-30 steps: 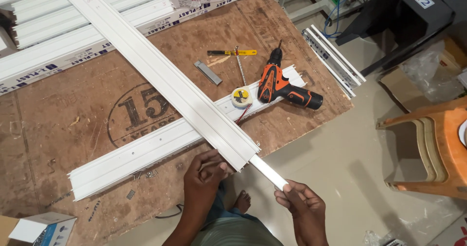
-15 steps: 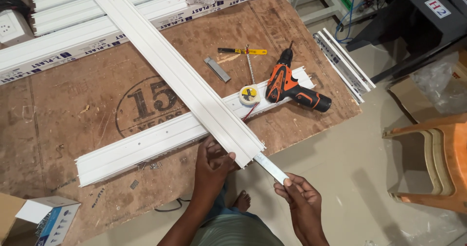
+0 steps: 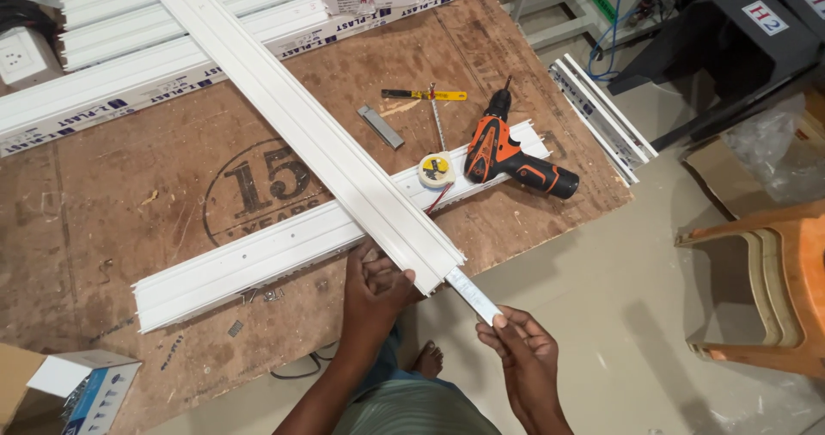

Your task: Measure, mark, and screw together plastic window frame components using a power drill and measuring tape.

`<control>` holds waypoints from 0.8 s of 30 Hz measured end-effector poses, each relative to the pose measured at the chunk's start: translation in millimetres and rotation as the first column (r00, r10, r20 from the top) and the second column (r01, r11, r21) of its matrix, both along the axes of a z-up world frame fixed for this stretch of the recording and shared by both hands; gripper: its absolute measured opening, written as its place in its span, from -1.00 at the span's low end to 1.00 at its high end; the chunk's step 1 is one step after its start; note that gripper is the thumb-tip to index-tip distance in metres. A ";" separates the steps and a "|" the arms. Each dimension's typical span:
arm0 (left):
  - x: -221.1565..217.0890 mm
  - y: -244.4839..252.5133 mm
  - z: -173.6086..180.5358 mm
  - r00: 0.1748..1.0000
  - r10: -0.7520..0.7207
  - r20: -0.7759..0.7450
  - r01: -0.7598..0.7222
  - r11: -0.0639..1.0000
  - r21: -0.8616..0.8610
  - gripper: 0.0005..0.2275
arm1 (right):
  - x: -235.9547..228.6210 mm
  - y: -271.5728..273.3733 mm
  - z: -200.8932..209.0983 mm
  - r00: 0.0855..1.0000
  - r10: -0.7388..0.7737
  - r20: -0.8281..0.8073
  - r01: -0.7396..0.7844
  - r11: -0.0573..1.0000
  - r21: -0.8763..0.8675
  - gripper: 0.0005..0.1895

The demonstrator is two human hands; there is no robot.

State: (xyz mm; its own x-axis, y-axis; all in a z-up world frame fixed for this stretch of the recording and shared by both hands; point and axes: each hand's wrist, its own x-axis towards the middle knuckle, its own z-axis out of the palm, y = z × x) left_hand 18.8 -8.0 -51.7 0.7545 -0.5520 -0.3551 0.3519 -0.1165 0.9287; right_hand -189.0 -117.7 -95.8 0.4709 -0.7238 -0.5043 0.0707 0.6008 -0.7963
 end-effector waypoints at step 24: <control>2.0 -3.3 -14.9 0.996 0.046 0.070 -0.043 0.998 -0.044 -0.24 | -7.7 -0.2 -14.6 0.995 0.007 0.099 -0.005 1.000 -0.021 -0.69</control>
